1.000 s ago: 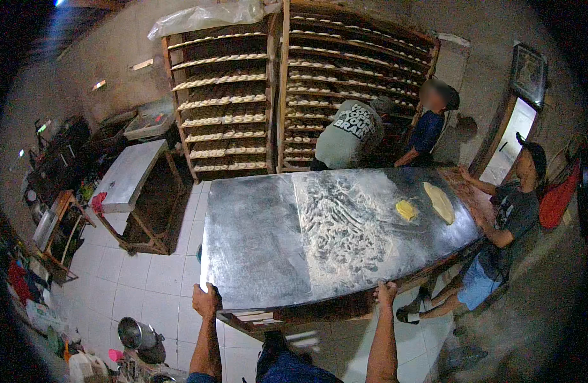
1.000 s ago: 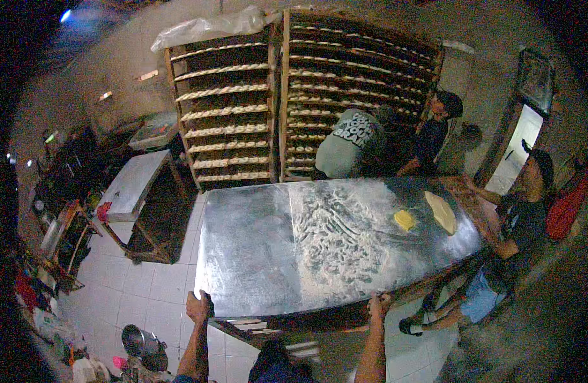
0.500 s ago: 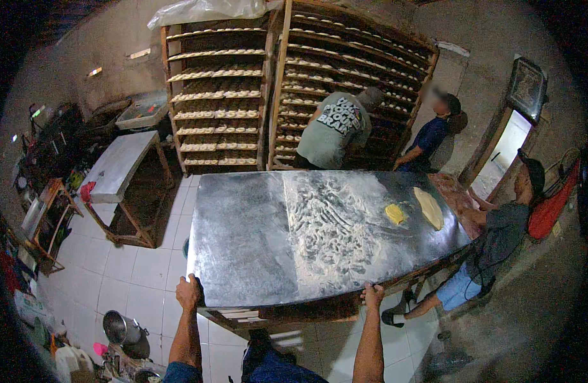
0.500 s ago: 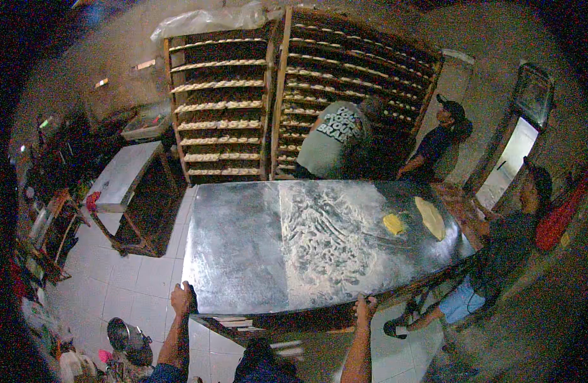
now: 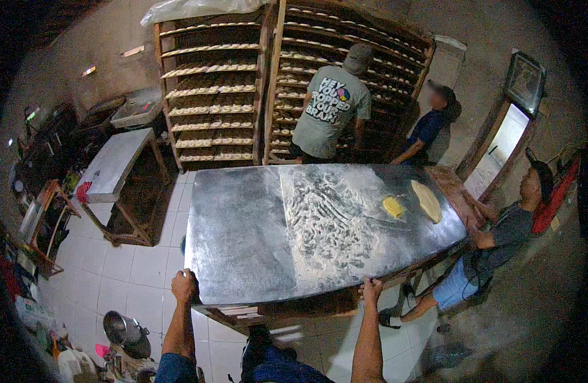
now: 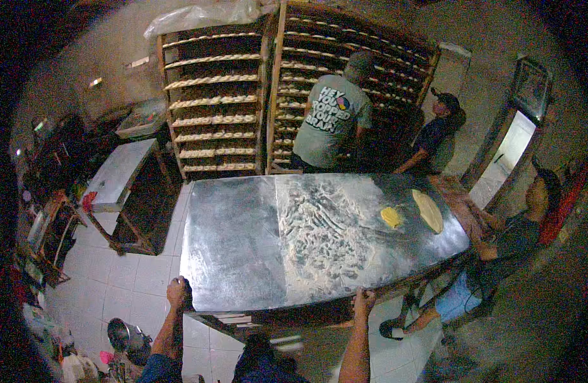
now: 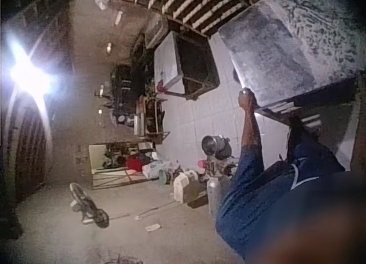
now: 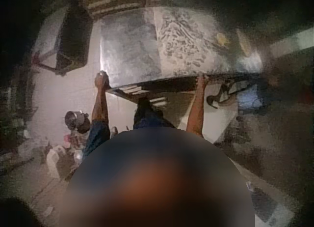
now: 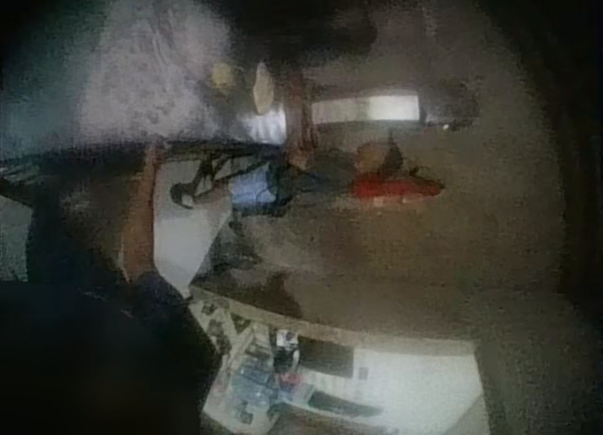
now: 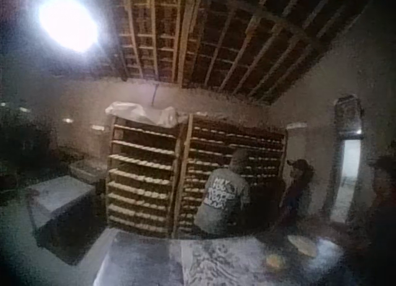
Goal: The person shapes small dough pieces into rings by hand and places them on a wooden board. Other workers roll and cut dough nearby, and finished rings are arranged on racks.
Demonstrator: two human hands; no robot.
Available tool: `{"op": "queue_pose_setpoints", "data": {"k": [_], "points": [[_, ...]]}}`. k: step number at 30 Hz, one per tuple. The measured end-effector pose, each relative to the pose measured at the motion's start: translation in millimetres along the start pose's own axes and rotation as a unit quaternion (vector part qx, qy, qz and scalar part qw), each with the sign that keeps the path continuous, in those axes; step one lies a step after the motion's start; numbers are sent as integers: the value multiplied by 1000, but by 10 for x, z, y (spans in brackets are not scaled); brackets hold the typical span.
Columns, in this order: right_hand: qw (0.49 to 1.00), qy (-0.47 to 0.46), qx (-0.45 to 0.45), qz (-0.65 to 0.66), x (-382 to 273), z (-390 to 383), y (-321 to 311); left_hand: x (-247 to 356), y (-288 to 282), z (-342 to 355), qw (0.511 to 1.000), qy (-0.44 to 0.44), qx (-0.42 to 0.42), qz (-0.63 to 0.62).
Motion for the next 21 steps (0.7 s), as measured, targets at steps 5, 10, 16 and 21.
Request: {"op": "queue_pose_setpoints", "data": {"k": [5,10,16,21], "points": [[1000,-3,3,23,-29,-80,-4,158,27,-35,986,157,-2,60],[1000,-19,-4,19,-25,-23,-21,77,-1,-43,999,39,17,-13],[1000,-24,-11,-10,-72,-142,48,109,-176,-92,999,-17,-30,-30],[999,-33,-10,-12,18,-116,114,238,-293,-172,999,-7,-6,-34]]}}
Point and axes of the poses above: each hand's wrist, its own z-axis towards the middle knuckle, its own y-axis out of the palm, x = y × z, the point moved 10 cm from there along z, towards the middle knuckle, and after that the axes turned 4 degrees about x, right-handed, at the moved point
